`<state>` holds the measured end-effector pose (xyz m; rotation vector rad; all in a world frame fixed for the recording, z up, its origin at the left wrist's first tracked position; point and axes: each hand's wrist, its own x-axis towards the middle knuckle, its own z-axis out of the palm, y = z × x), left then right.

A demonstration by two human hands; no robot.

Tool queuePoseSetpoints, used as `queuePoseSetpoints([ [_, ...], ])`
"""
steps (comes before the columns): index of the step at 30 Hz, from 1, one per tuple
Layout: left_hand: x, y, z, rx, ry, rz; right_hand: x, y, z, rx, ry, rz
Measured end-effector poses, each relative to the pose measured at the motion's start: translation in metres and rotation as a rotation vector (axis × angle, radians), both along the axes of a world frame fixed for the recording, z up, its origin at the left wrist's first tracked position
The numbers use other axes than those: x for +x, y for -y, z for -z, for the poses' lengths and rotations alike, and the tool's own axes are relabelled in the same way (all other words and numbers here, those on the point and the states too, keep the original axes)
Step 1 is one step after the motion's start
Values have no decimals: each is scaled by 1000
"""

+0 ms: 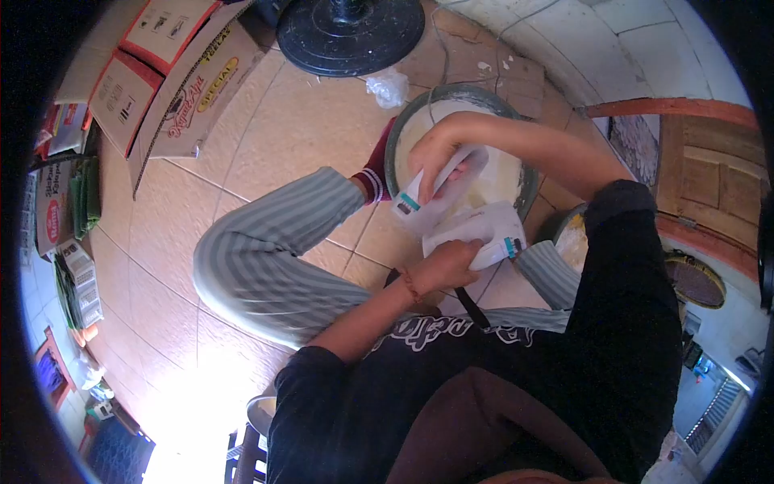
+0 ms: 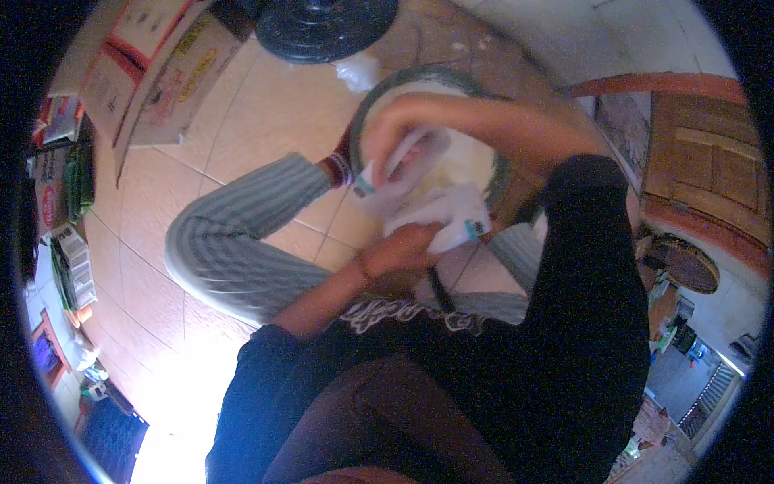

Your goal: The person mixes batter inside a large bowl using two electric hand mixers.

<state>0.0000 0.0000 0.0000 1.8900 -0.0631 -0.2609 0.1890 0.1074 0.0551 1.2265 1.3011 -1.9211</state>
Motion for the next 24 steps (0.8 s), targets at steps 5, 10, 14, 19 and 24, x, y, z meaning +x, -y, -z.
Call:
queuePoseSetpoints([
  [5,6,1,-8,37,-77,-31,56,32,7,98,-72,660],
  [10,2,-11,-18,91,-118,-111,83,74,-1,328,-52,1320],
  [14,-3,-9,0,183,-28,-155,103,114,12,399,-106,1638],
  [19,-10,-23,2,278,-36,-216,95,151,-3,469,-121,2058],
  [24,-10,-54,12,282,53,-410,103,207,18,664,0,2195],
])
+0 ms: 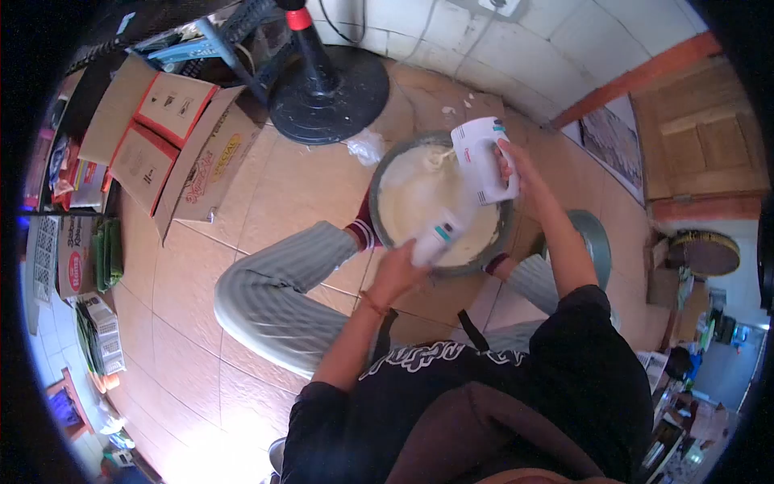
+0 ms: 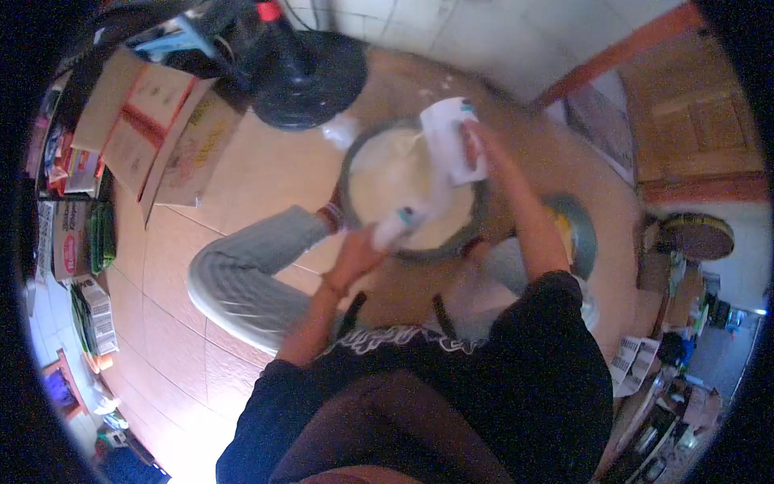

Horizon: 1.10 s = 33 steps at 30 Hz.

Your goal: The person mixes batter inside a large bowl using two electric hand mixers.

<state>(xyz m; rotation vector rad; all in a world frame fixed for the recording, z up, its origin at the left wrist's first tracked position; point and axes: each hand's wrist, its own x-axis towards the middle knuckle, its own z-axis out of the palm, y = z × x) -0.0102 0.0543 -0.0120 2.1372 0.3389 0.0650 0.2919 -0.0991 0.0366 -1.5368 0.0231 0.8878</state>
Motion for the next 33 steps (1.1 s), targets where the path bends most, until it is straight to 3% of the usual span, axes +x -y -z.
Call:
queuePoseSetpoints([
  [5,6,-30,-18,22,60,-151,-29,47,-2,-155,158,-5],
  [9,11,-47,-19,149,80,-243,-63,80,2,-412,332,-244],
  [14,13,-57,-26,-62,38,-332,-138,97,-20,-592,491,-593],
  [17,13,-64,-19,-86,26,-343,-178,113,9,-654,719,-740],
  [20,16,-62,-40,-61,23,-336,-210,99,-4,-656,581,-816],
  [23,18,-57,-44,-20,32,-320,-236,71,-10,-483,535,-706],
  [25,21,-57,-45,-29,-5,-324,-244,47,-14,-416,349,-647],
  [28,21,-62,-28,4,38,-280,-247,18,-7,-257,188,-426],
  [30,22,-63,-22,6,32,-271,-240,8,19,-210,-86,-243],
  [33,23,-65,-26,15,-5,-248,-222,10,10,183,-529,147],
])
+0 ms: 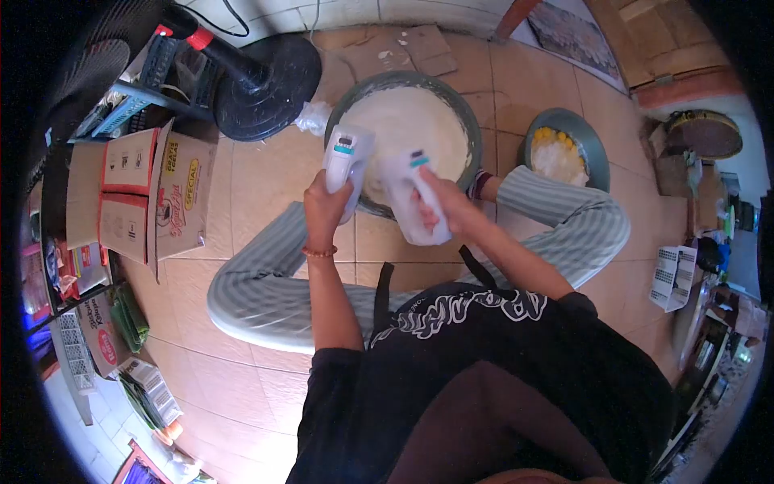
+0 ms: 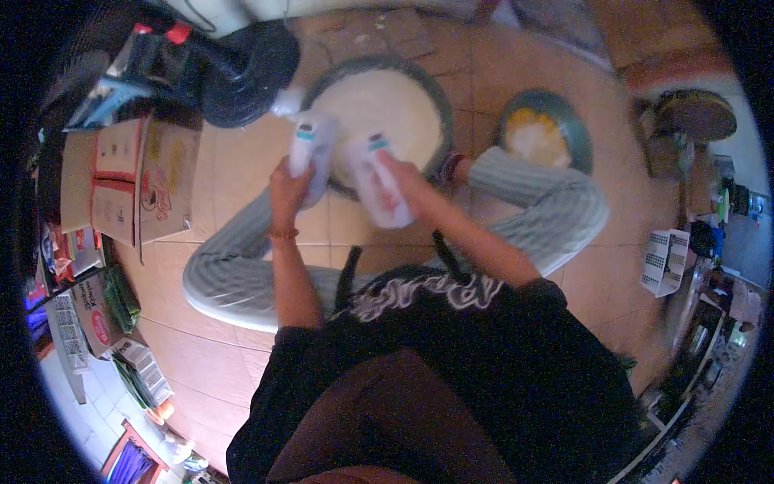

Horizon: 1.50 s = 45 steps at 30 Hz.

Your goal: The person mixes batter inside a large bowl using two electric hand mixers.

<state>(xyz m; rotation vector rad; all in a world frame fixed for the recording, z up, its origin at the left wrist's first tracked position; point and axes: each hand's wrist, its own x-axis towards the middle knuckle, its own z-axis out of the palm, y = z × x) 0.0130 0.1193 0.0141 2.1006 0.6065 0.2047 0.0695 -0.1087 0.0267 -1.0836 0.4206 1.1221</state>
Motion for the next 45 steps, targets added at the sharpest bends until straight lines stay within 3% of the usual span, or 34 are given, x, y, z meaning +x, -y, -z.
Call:
queuePoseSetpoints([
  [1,-1,0,-3,1,-18,9,7,6,3,116,-80,121],
  [4,-4,-6,0,90,53,95,33,27,17,117,10,229],
  [8,-9,-3,-14,88,-142,226,61,63,31,113,142,378],
  [15,-19,18,-29,85,-255,590,115,57,-1,-291,518,239],
  [19,-23,38,-30,128,-165,721,154,34,-1,-340,624,50],
  [22,-25,50,-22,7,-124,753,188,10,3,-385,735,-105],
  [26,-24,61,-17,61,-333,831,223,-24,5,-312,788,-388],
  [27,-26,62,-10,23,-280,839,228,-32,3,-267,788,-481],
  [29,-28,65,-14,-7,-165,818,215,-58,-37,-348,797,-597],
  [33,-26,68,-19,-128,-48,756,233,-98,-28,-354,781,-845],
  [36,-23,76,-4,-147,-114,741,234,-126,-23,-355,727,-1082],
  [41,-16,79,-21,-249,-267,788,219,-159,-19,-162,681,-1466],
  [45,-20,85,-15,-229,-88,708,194,-176,-30,-65,659,-1732],
])
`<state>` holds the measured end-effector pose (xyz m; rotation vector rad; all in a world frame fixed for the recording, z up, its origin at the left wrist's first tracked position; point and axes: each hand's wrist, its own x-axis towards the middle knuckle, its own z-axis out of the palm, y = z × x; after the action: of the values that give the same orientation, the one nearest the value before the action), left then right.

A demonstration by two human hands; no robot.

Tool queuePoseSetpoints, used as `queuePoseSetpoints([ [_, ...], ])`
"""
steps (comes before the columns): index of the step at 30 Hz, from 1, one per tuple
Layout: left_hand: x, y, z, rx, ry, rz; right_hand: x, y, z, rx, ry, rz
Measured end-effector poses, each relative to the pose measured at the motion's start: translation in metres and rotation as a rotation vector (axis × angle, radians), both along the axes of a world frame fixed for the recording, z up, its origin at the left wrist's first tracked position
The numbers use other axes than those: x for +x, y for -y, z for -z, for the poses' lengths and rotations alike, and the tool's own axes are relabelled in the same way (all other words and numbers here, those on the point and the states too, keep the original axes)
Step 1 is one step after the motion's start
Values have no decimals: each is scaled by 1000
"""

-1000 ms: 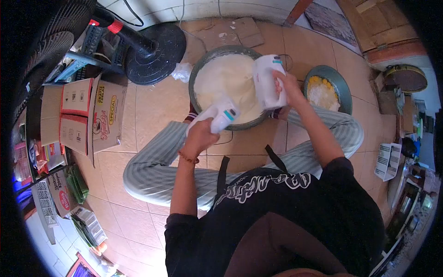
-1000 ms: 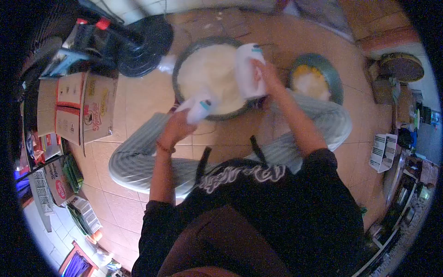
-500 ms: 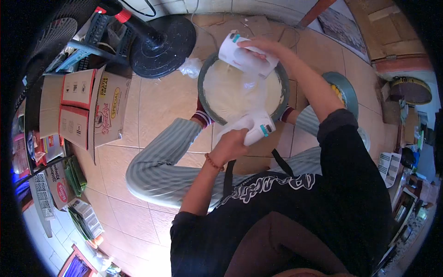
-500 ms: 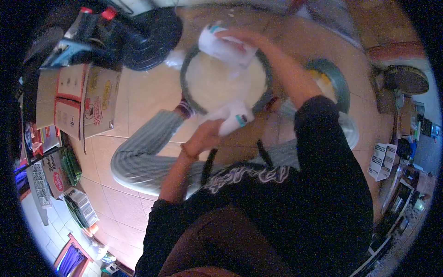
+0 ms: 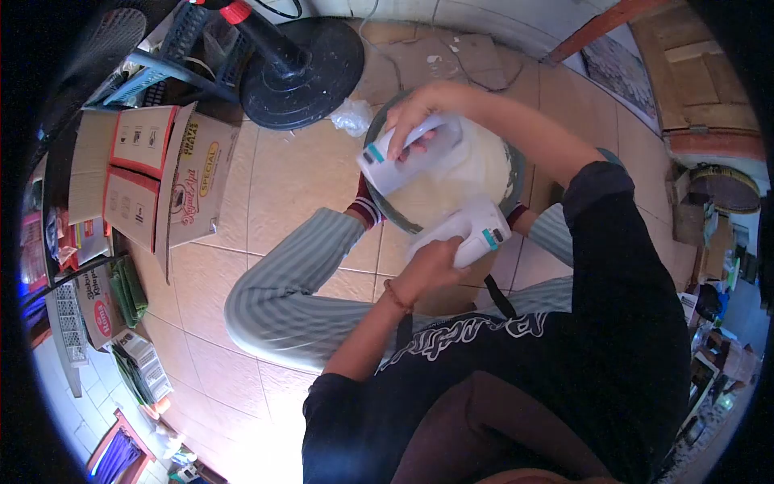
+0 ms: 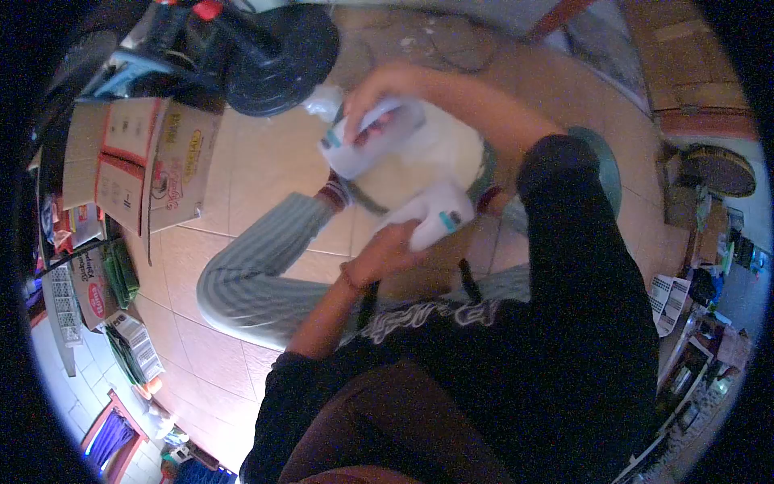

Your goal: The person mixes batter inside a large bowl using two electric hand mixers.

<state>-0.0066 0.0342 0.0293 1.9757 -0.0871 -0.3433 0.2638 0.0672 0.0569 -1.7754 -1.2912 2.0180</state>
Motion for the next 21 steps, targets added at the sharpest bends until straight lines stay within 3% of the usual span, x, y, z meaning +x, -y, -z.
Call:
queuePoseSetpoints([
  [6,-2,8,18,-59,47,-27,-37,-28,9,-107,27,-477],
  [13,1,7,15,-54,-84,30,-62,-21,-1,-186,55,-593],
  [17,4,4,-6,-4,-124,22,-32,1,10,-154,-123,-146],
  [21,3,4,-9,22,-146,-67,4,41,24,-106,-280,489],
])
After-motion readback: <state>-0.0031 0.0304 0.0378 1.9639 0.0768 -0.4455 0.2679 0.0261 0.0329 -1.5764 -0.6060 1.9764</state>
